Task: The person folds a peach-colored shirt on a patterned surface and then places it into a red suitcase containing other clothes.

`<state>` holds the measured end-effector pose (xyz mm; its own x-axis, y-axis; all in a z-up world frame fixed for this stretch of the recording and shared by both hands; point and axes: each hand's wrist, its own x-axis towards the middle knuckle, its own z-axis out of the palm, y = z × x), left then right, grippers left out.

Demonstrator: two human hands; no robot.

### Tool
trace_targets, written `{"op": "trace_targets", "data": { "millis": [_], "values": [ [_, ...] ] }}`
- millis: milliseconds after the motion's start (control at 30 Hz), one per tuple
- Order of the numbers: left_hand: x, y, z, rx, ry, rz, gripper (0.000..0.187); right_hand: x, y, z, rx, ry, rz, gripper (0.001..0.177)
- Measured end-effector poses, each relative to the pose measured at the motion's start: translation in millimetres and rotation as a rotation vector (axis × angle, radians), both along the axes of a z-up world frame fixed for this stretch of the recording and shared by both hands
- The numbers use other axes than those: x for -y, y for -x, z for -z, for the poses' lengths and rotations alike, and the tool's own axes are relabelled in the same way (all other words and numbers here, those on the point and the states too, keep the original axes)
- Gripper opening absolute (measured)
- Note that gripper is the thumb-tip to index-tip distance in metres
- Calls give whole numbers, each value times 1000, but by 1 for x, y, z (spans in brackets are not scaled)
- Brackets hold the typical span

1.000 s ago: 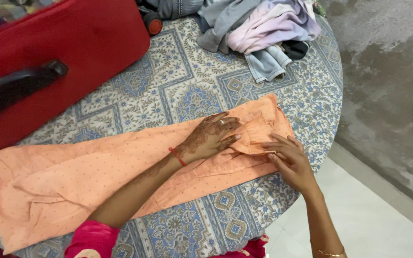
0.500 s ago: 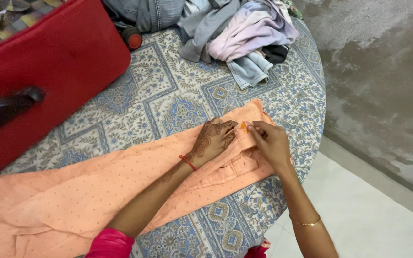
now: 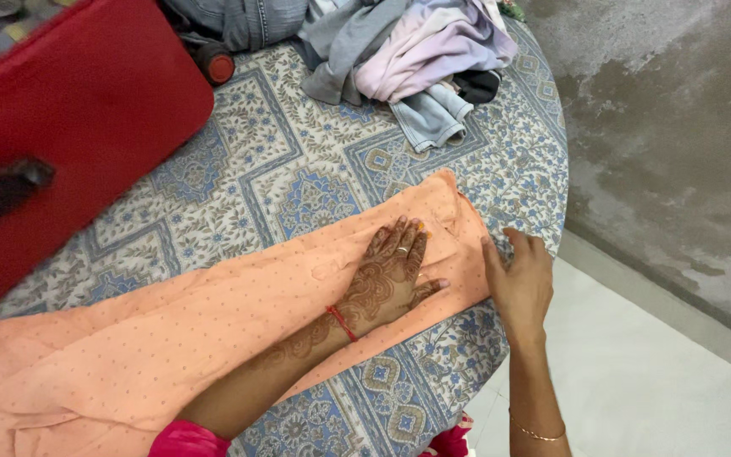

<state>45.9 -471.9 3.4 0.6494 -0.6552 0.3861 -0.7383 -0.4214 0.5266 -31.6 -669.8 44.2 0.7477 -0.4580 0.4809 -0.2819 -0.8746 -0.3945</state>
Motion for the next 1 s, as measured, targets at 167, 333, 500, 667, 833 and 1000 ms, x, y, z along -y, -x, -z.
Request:
{"op": "trace_targets", "data": {
  "millis": [167,333,500,667,833,1000],
  "values": [
    [6,12,-3,-6,-43,9,84,11,0,3,-209,-137,-3,53],
    [13,19,-10,-22,-88,-1,90,27,-6,5,-295,-609,-62,39],
    [40,43,-15,-68,-188,-62,97,23,-5,2,-40,-937,-172,31],
    [65,52,-4,230,-232,-307,90,19,-5,-1,228,-945,-295,26],
    [66,43,-1,-14,-81,-246,68,32,-4,17,407,-1229,-197,30],
    [71,41,3,-64,-64,-290,67,17,-8,51,233,-1604,-244,37]
  ]
}}
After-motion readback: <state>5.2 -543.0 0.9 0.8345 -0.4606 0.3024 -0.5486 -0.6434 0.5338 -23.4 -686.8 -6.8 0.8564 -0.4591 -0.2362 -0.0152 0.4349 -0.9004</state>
